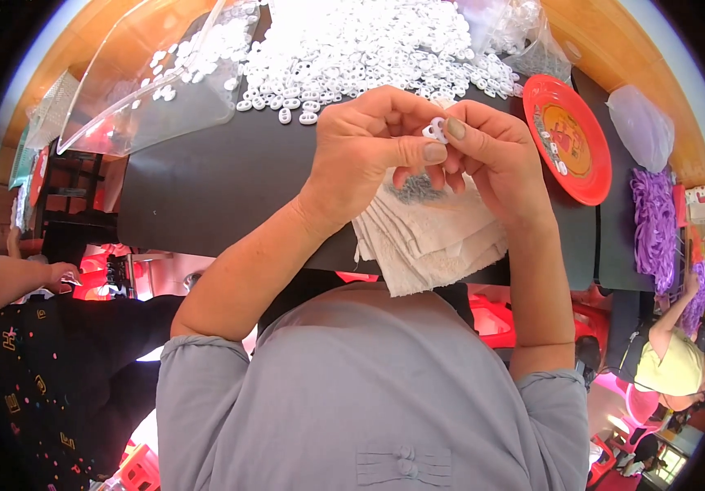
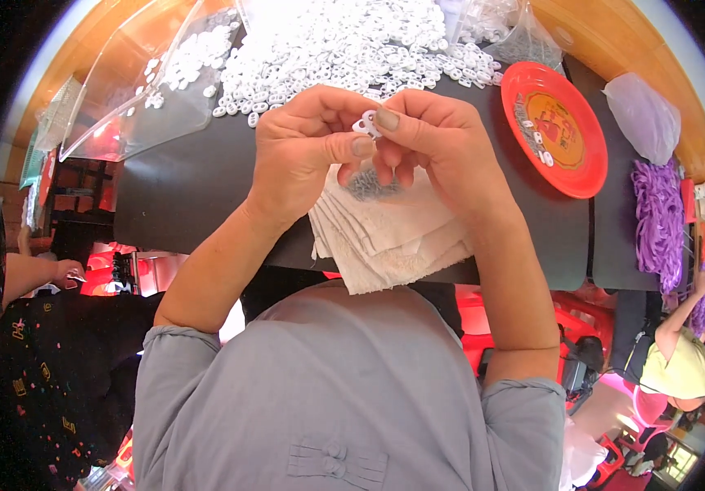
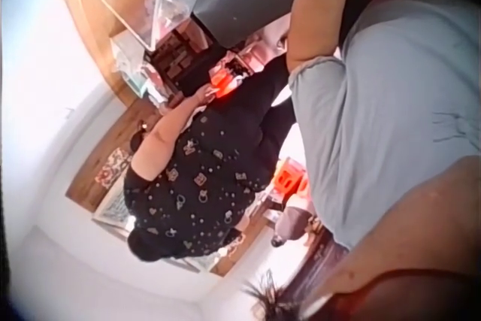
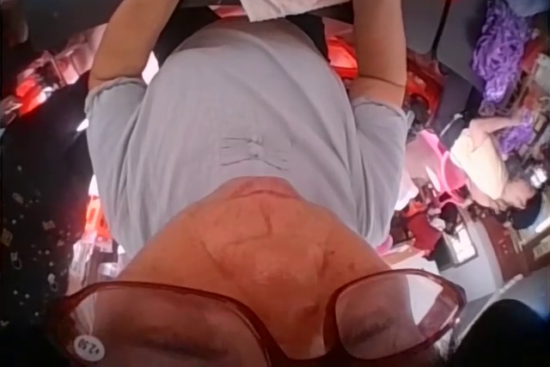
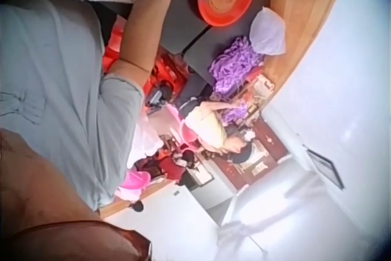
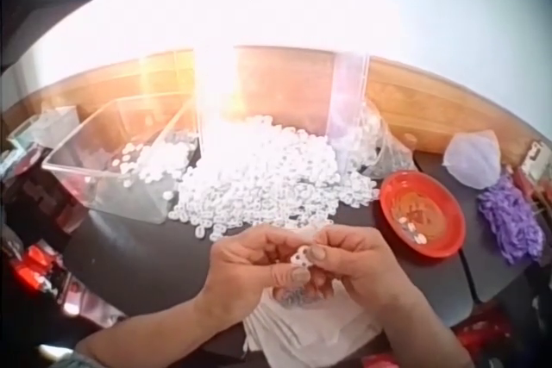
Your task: Inspecting and sorting small white plastic components at a workbench.
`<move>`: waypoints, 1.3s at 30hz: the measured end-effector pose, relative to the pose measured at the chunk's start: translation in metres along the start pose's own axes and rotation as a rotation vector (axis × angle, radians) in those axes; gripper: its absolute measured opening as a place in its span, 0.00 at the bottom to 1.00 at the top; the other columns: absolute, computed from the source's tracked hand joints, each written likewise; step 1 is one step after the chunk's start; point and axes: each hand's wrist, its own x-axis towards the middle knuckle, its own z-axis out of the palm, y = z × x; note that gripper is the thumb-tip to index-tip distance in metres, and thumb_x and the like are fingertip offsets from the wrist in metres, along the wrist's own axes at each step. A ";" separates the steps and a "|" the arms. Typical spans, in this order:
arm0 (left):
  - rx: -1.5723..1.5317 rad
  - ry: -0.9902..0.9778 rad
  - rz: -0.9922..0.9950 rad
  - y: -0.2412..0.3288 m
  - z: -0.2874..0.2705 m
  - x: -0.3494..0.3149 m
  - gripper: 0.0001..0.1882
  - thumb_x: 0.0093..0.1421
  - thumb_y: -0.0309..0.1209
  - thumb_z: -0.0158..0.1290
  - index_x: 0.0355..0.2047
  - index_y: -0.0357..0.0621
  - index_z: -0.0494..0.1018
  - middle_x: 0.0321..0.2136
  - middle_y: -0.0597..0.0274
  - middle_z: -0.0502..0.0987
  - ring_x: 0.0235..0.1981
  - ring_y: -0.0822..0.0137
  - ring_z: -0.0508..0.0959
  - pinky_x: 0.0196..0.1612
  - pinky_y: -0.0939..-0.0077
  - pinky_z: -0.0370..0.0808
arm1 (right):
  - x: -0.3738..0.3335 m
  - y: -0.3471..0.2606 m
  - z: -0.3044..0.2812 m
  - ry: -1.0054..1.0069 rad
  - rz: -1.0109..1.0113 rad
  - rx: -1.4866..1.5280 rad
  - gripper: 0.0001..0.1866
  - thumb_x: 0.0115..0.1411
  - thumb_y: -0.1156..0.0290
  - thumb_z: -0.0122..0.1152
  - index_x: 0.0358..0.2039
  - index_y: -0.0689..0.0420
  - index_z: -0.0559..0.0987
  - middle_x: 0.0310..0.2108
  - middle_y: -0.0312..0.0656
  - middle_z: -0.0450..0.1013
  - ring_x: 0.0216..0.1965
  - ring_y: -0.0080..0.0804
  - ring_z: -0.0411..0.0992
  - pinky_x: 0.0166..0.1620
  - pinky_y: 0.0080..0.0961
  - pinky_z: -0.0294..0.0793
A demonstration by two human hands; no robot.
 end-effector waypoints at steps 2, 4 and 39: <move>0.019 0.011 0.010 0.001 0.005 -0.001 0.14 0.52 0.18 0.60 0.40 0.32 0.74 0.28 0.57 0.77 0.25 0.73 0.76 0.20 0.84 0.68 | 0.000 0.000 -0.002 -0.011 -0.007 -0.017 0.13 0.64 0.64 0.55 0.34 0.63 0.75 0.22 0.36 0.72 0.21 0.24 0.73 0.21 0.15 0.66; 0.038 0.022 0.020 0.002 0.007 -0.002 0.15 0.52 0.18 0.61 0.40 0.32 0.74 0.28 0.57 0.77 0.25 0.73 0.76 0.20 0.85 0.68 | -0.001 -0.001 -0.003 -0.020 -0.009 -0.029 0.13 0.64 0.64 0.55 0.34 0.63 0.75 0.22 0.37 0.72 0.21 0.24 0.73 0.21 0.14 0.65; 0.087 0.254 0.135 0.021 0.011 -0.005 0.09 0.48 0.18 0.63 0.28 0.36 0.73 0.20 0.64 0.74 0.16 0.76 0.72 0.17 0.83 0.67 | -0.010 0.010 0.004 0.137 -0.044 0.026 0.12 0.64 0.65 0.53 0.32 0.62 0.76 0.18 0.33 0.64 0.20 0.23 0.68 0.21 0.15 0.58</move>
